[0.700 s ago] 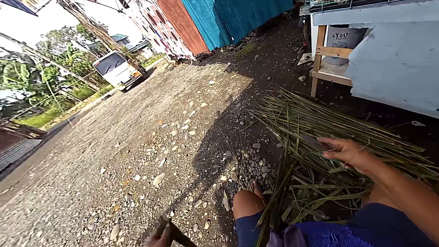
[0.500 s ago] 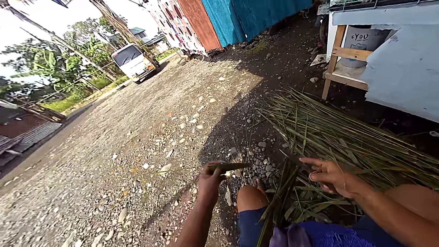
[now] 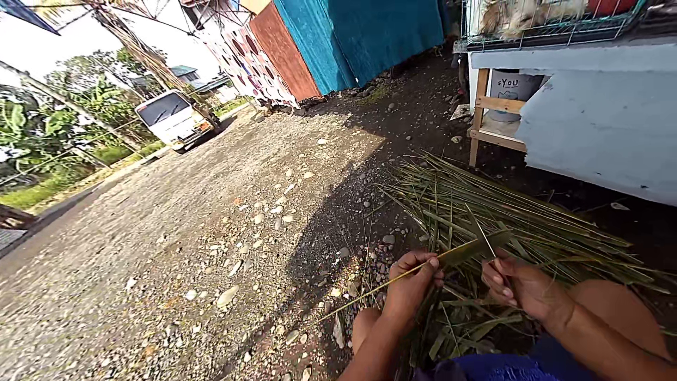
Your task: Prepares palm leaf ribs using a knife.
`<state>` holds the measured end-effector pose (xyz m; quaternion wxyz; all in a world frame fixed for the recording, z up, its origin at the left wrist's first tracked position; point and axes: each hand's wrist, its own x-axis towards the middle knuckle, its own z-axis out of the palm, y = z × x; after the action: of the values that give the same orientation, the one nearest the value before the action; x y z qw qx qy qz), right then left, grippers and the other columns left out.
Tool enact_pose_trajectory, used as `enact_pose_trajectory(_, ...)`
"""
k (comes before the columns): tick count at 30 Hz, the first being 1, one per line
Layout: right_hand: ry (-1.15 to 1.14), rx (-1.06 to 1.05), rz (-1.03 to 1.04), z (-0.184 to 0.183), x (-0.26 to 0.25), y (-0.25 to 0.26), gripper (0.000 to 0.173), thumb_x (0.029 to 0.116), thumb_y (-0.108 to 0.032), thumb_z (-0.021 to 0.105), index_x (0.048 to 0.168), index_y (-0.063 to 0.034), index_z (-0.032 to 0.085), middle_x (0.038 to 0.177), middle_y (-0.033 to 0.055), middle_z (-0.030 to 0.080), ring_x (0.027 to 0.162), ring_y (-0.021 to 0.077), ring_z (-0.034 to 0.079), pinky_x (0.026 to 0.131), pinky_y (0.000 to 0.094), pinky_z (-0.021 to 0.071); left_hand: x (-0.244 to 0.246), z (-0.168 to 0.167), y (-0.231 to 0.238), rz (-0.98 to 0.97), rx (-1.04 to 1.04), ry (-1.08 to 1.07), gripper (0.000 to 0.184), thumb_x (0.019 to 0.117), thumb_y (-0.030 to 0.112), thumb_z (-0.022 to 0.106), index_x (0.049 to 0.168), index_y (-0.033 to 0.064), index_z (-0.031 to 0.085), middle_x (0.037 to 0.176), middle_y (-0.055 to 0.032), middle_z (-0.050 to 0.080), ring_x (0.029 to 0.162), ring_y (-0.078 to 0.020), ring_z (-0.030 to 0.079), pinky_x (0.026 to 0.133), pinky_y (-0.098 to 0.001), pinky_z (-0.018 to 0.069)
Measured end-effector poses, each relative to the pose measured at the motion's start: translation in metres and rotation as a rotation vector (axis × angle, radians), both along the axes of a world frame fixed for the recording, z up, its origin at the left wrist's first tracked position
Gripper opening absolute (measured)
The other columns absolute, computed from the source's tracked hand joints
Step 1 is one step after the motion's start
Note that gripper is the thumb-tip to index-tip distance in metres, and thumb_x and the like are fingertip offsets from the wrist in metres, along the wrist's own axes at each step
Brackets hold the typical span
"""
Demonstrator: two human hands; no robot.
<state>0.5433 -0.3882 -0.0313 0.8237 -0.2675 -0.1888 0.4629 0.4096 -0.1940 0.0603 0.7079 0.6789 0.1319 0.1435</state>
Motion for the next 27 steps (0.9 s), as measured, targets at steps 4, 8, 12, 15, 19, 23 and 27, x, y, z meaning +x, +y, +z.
enact_pose_trajectory(4,0.028,-0.075,-0.102,0.000,0.006,-0.007,0.023,0.0831,-0.034,0.083,0.091,-0.0212,0.066,0.066,-0.0032,0.057,0.046,0.0044,0.052,0.042,0.0201,0.0465,-0.016,-0.004,0.015,-0.012,0.227,-0.094,0.009,0.0955,0.004,0.068,0.102,-0.0007,0.073,0.087,-0.0059,0.075,0.074,-0.0137,0.073,0.071,-0.0310,0.0638)
enact_pose_trajectory(8,-0.011,-0.180,-0.133,0.006,0.003,-0.003,0.026,0.0888,-0.024,0.072,0.113,-0.0202,0.063,0.065,-0.0035,0.055,0.045,0.0035,0.049,0.041,0.0182,0.0434,-0.017,-0.018,0.022,0.007,0.462,-0.264,0.008,0.0953,0.006,0.069,0.098,-0.0003,0.074,0.090,-0.0066,0.074,0.073,-0.0140,0.072,0.068,-0.0297,0.0637)
enact_pose_trajectory(12,-0.215,-0.311,-0.044,0.014,-0.017,0.007,0.074,0.0897,-0.022,0.068,0.153,-0.0154,0.030,0.068,-0.0051,0.053,0.046,0.0033,0.046,0.042,0.0183,0.0417,-0.015,-0.025,0.014,0.024,0.707,-0.290,0.012,0.0958,0.011,0.068,0.093,0.0036,0.076,0.094,-0.0044,0.074,0.084,-0.0098,0.071,0.077,-0.0259,0.0613)
enact_pose_trajectory(15,-0.350,-0.340,-0.008,0.014,-0.030,0.013,0.096,0.0872,-0.023,0.074,0.160,-0.0104,0.012,0.074,-0.0048,0.058,0.049,0.0030,0.047,0.045,0.0193,0.0420,-0.015,-0.031,0.007,0.032,0.783,-0.303,0.014,0.0960,0.012,0.066,0.091,0.0026,0.075,0.096,-0.0060,0.075,0.092,-0.0098,0.071,0.084,-0.0260,0.0602)
enact_pose_trajectory(19,-0.406,-0.379,-0.054,0.007,-0.025,0.013,0.096,0.0859,-0.020,0.076,0.159,-0.0068,0.016,0.077,-0.0050,0.060,0.052,0.0029,0.050,0.046,0.0186,0.0423,-0.018,-0.034,0.002,0.004,0.809,-0.298,0.018,0.0982,0.011,0.062,0.091,-0.0006,0.074,0.105,-0.0108,0.075,0.095,-0.0132,0.073,0.086,-0.0285,0.0614)
enact_pose_trajectory(23,-0.345,-0.427,-0.025,-0.010,-0.012,0.015,0.101,0.0869,-0.017,0.074,0.163,-0.0092,0.008,0.076,-0.0018,0.058,0.050,0.0052,0.049,0.045,0.0208,0.0436,-0.022,-0.039,0.000,-0.043,0.860,-0.284,0.018,0.0986,0.008,0.059,0.091,-0.0003,0.073,0.110,-0.0108,0.075,0.099,-0.0136,0.073,0.090,-0.0289,0.0600)
enact_pose_trajectory(27,-0.264,-0.639,-0.049,-0.025,0.003,0.018,0.091,0.0969,-0.010,0.065,0.165,-0.0211,0.006,0.077,0.0048,0.058,0.048,0.0088,0.045,0.044,0.0249,0.0403,-0.029,-0.043,-0.002,-0.115,0.933,-0.254,0.017,0.0976,0.006,0.060,0.088,-0.0005,0.071,0.109,-0.0126,0.075,0.101,-0.0143,0.073,0.091,-0.0273,0.0589)
